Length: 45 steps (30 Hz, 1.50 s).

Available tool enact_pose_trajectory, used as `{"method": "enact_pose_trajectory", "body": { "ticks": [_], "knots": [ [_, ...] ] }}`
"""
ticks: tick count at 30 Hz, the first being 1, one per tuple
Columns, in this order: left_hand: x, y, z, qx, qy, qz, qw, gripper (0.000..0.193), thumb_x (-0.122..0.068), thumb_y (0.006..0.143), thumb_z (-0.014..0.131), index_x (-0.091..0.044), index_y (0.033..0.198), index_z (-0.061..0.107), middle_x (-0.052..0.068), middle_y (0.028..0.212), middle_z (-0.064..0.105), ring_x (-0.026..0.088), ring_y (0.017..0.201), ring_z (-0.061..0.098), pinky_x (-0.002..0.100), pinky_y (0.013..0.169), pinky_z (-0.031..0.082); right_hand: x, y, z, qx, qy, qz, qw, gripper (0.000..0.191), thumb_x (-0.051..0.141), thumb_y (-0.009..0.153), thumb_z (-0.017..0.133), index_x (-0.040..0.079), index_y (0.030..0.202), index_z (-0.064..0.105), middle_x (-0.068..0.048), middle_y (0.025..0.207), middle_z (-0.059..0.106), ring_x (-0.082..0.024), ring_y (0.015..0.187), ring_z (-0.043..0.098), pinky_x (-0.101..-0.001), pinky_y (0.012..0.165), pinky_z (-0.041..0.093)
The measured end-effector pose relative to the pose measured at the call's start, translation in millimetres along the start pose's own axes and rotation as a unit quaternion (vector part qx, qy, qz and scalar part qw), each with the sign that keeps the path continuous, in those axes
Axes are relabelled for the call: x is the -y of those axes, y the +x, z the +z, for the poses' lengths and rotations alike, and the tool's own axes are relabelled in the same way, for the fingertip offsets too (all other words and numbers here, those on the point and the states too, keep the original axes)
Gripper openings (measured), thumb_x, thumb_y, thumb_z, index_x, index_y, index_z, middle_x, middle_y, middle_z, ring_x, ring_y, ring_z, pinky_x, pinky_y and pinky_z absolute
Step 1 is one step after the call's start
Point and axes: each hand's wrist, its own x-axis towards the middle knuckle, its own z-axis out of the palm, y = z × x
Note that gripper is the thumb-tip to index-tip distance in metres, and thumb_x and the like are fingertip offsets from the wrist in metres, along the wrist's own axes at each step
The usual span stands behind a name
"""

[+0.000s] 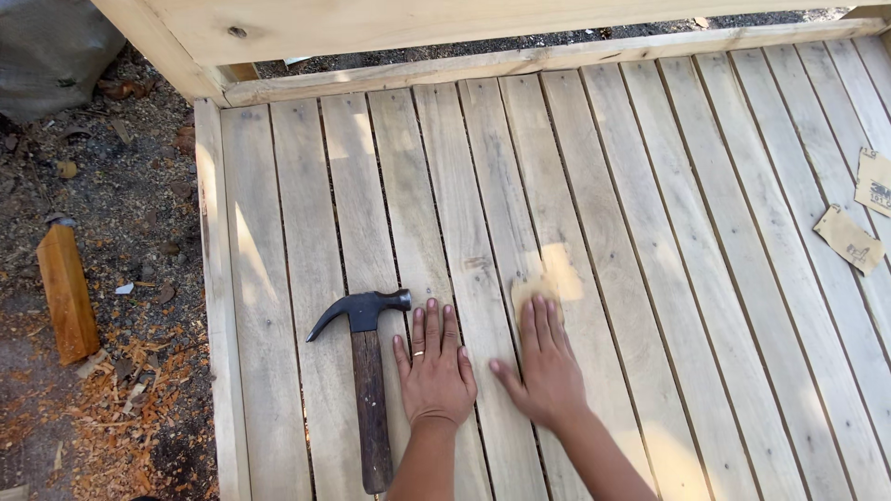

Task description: The person sands the slatted seat and edges of an unfinished wooden bench, rubbing a sanding block by hand across the boards and along the frame rails. They briefly pick up and reposition a hammer lying on the bench, then continue sanding different sections of the seat.

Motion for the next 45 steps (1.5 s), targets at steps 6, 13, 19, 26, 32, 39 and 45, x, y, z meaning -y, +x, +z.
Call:
{"method": "enact_pose_trajectory", "body": {
  "ticks": [6, 13, 19, 26, 32, 39, 45],
  "knots": [
    [-1.4, -2.7, 4.7, -0.008, 0.005, -0.001, 1.0, 0.071, -0.033, 0.093, 0.041, -0.02, 0.159, 0.023, 0.003, 0.169, 0.012, 0.023, 0.155, 0.01, 0.056, 0.121, 0.006, -2.7, -82.3, 10.7, 0.012, 0.011, -0.013, 1.0, 0.105, 0.06, 0.089, 0.057, -0.012, 0.152, 0.015, -0.033, 0.16, 0.018, -0.048, 0.15, 0.011, -0.0517, 0.118, 0.015],
    [0.1, 1.9, 2.2, 0.006, -0.003, 0.0, 1.0, 0.072, -0.033, 0.092, 0.042, -0.019, 0.16, 0.023, 0.003, 0.168, 0.013, 0.023, 0.154, 0.011, 0.056, 0.12, 0.006, 14.5, 176.4, -17.3, -0.011, -0.018, 0.007, 1.0, 0.111, 0.069, 0.093, 0.053, -0.01, 0.157, 0.011, -0.03, 0.167, 0.011, -0.044, 0.156, 0.008, -0.0477, 0.125, 0.012],
    [-0.7, -0.7, -1.5, 0.019, 0.001, -0.002, 1.0, 0.071, -0.033, 0.093, 0.041, -0.02, 0.16, 0.022, 0.003, 0.169, 0.012, 0.023, 0.155, 0.011, 0.056, 0.121, 0.007, 13.7, 153.2, -26.4, 0.033, 0.025, 0.007, 0.999, 0.109, 0.066, 0.091, 0.05, -0.011, 0.158, 0.01, -0.03, 0.167, 0.01, -0.044, 0.155, 0.008, -0.0448, 0.123, 0.017],
    [-2.5, -0.9, -0.1, 0.033, -0.002, -0.013, 0.999, 0.072, -0.033, 0.093, 0.041, -0.021, 0.161, 0.02, 0.001, 0.17, 0.009, 0.022, 0.155, 0.009, 0.056, 0.122, 0.005, 1.7, -121.1, 8.4, 0.013, 0.006, -0.06, 0.998, 0.106, 0.065, 0.093, 0.05, -0.013, 0.153, 0.01, -0.035, 0.162, 0.011, -0.05, 0.151, 0.004, -0.0511, 0.12, 0.011],
    [-2.9, 0.1, -1.6, 0.005, -0.012, -0.001, 1.0, 0.072, -0.032, 0.093, 0.041, -0.02, 0.16, 0.021, 0.003, 0.169, 0.011, 0.023, 0.155, 0.01, 0.057, 0.121, 0.006, -8.5, 5.3, 12.8, 0.031, 0.013, 0.0, 0.999, 0.108, 0.066, 0.092, 0.053, -0.012, 0.155, 0.014, -0.033, 0.164, 0.011, -0.047, 0.154, 0.007, -0.0486, 0.123, 0.014],
    [0.4, 2.3, -3.1, 0.008, -0.012, 0.002, 1.0, 0.071, -0.032, 0.094, 0.041, -0.019, 0.161, 0.023, 0.004, 0.17, 0.013, 0.025, 0.155, 0.011, 0.058, 0.121, 0.006, 17.2, 183.5, -23.5, 0.026, -0.006, 0.002, 1.0, 0.108, 0.068, 0.095, 0.049, -0.013, 0.156, 0.011, -0.034, 0.165, 0.008, -0.046, 0.155, 0.006, -0.045, 0.124, 0.016],
    [1.1, -1.0, 2.3, 0.002, -0.014, 0.004, 1.0, 0.071, -0.032, 0.094, 0.042, -0.019, 0.162, 0.024, 0.004, 0.17, 0.014, 0.025, 0.156, 0.011, 0.057, 0.123, 0.006, 2.2, -46.0, 9.4, 0.028, -0.001, -0.074, 0.997, 0.1, 0.057, 0.095, 0.053, -0.012, 0.155, 0.015, -0.033, 0.163, 0.015, -0.047, 0.153, 0.011, -0.0482, 0.124, 0.014]
  ]
}}
